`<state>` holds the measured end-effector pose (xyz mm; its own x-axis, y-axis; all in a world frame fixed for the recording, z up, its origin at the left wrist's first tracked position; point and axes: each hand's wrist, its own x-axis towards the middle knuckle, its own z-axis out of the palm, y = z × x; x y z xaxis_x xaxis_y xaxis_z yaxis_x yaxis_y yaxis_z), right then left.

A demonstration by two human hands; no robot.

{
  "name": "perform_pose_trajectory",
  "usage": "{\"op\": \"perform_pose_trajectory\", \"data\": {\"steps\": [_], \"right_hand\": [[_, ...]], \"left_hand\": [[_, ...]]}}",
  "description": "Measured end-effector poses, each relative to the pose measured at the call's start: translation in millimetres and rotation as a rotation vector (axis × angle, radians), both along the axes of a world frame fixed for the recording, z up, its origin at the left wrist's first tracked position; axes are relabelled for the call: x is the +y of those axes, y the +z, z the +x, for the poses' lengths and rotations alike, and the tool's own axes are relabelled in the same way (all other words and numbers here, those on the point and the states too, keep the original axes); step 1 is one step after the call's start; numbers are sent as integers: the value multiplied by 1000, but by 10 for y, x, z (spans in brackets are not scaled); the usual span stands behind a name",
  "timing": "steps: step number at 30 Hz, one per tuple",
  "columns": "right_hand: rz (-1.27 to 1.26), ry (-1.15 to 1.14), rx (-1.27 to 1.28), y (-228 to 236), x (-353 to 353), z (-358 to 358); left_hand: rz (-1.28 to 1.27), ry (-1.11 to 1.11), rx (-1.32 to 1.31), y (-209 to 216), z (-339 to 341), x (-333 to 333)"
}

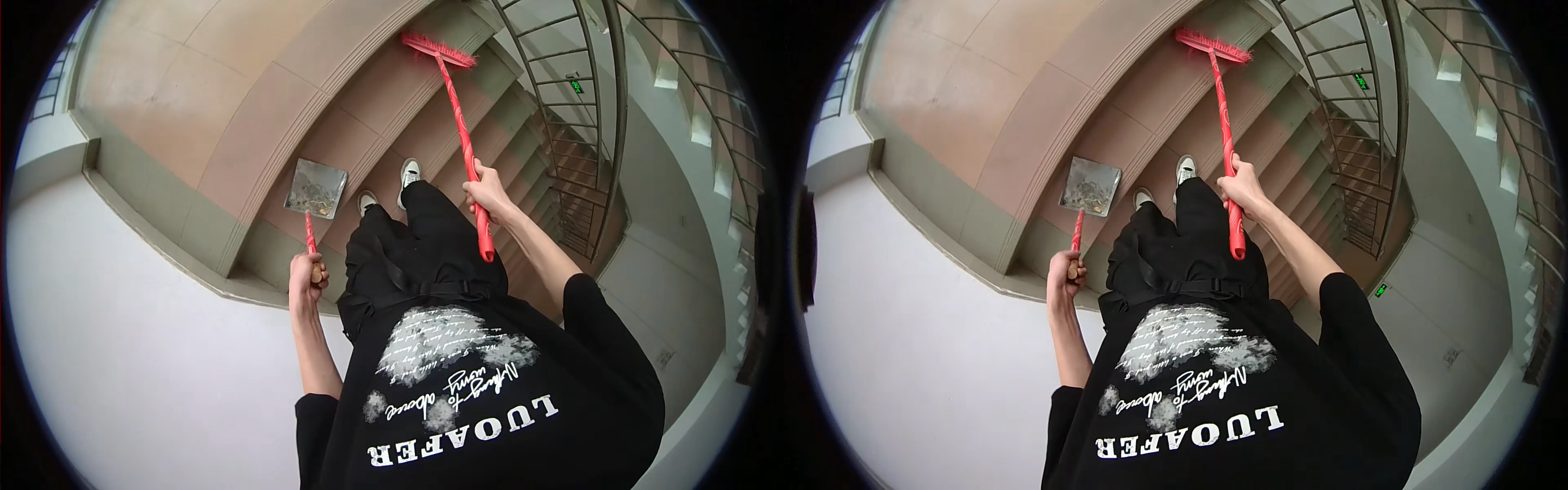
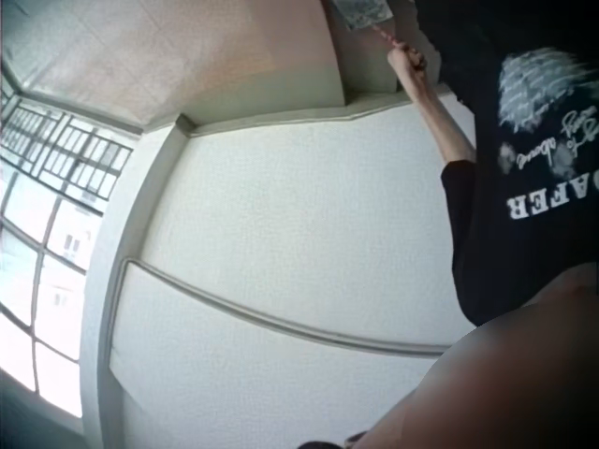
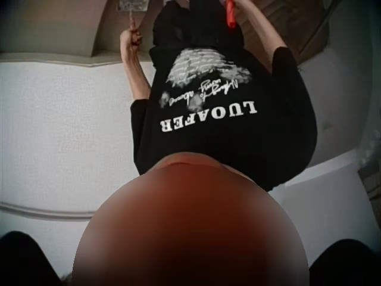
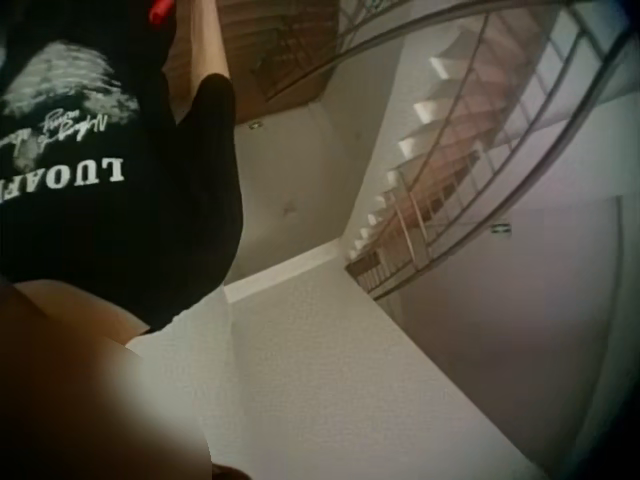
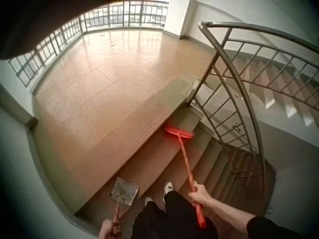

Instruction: Sweep a concrete staircase using a broom and a dustpan.

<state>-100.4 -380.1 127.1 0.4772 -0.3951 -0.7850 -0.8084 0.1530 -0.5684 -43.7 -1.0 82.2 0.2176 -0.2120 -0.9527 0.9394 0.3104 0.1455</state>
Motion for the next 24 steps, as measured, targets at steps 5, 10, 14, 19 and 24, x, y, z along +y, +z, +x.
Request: {"op": "perform_pose_trajectory", "data": {"steps": [5, 10, 14, 19, 24], "right_hand": [[52, 83, 115, 616, 186, -342], [120, 183, 179, 995, 420, -524], [157, 235, 231, 1325, 617, -646], [294, 392, 383, 1807, 746, -636], [453, 322, 363, 1918, 733, -580]], "left_hand": [[51, 19, 55, -75, 192, -48], [107, -10, 92, -320, 687, -261], [115, -85, 74, -523, 1021, -517], [103, -176, 53, -587, 1190, -664], [95, -225, 33, -634, 1291, -654]]}}
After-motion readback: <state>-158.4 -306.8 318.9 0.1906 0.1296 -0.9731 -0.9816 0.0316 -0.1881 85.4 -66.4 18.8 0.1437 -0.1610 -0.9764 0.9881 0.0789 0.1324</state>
